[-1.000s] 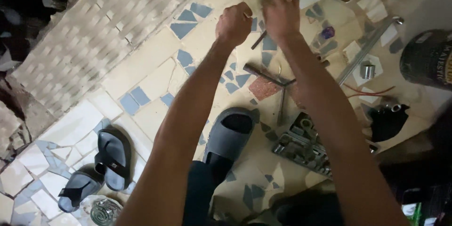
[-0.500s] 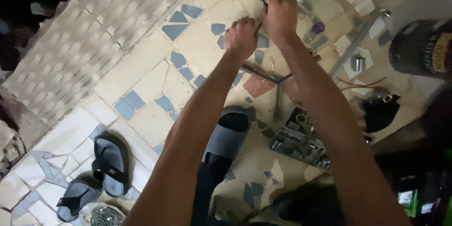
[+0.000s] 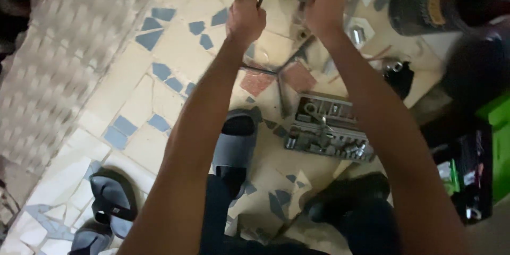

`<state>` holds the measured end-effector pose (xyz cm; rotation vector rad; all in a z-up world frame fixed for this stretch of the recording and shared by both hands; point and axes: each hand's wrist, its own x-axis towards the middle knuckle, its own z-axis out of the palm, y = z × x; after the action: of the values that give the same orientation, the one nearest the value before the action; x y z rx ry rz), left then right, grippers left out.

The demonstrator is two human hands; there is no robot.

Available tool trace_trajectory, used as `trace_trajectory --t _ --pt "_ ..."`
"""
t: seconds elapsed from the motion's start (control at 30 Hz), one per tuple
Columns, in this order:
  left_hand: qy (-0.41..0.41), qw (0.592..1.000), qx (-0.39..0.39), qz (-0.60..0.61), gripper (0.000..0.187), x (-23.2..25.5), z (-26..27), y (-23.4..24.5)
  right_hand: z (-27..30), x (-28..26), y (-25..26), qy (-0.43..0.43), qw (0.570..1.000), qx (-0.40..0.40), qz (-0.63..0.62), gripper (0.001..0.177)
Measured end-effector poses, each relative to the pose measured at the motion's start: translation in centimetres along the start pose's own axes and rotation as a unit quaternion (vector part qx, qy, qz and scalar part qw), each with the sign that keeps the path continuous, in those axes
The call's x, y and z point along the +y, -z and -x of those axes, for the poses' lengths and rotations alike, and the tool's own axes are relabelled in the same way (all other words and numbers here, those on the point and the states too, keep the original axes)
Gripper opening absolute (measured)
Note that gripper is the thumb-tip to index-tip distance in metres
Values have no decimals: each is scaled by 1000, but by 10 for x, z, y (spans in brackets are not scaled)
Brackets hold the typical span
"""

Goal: Repairing or assembling small electronic components using various tools on the floor

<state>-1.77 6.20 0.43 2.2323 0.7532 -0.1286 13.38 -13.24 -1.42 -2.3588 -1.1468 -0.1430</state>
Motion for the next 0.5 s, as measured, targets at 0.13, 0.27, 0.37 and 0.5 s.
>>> trace_trajectory --t 0.13,0.27,0.37,0.5 --pt "-54 998 -14 38 16 31 -3 -16 37 39 51 -43 998 30 -22 13" --pt "-253 960 15 118 13 69 -1 -38 71 54 117 -130 991 -11 -7 10" --pt "-311 935 3 173 11 122 9 -40 89 51 178 -143 990 -5 -3 18" --pt "-381 894 -13 235 5 199 28 -41 119 57 251 -111 992 59 25 24"
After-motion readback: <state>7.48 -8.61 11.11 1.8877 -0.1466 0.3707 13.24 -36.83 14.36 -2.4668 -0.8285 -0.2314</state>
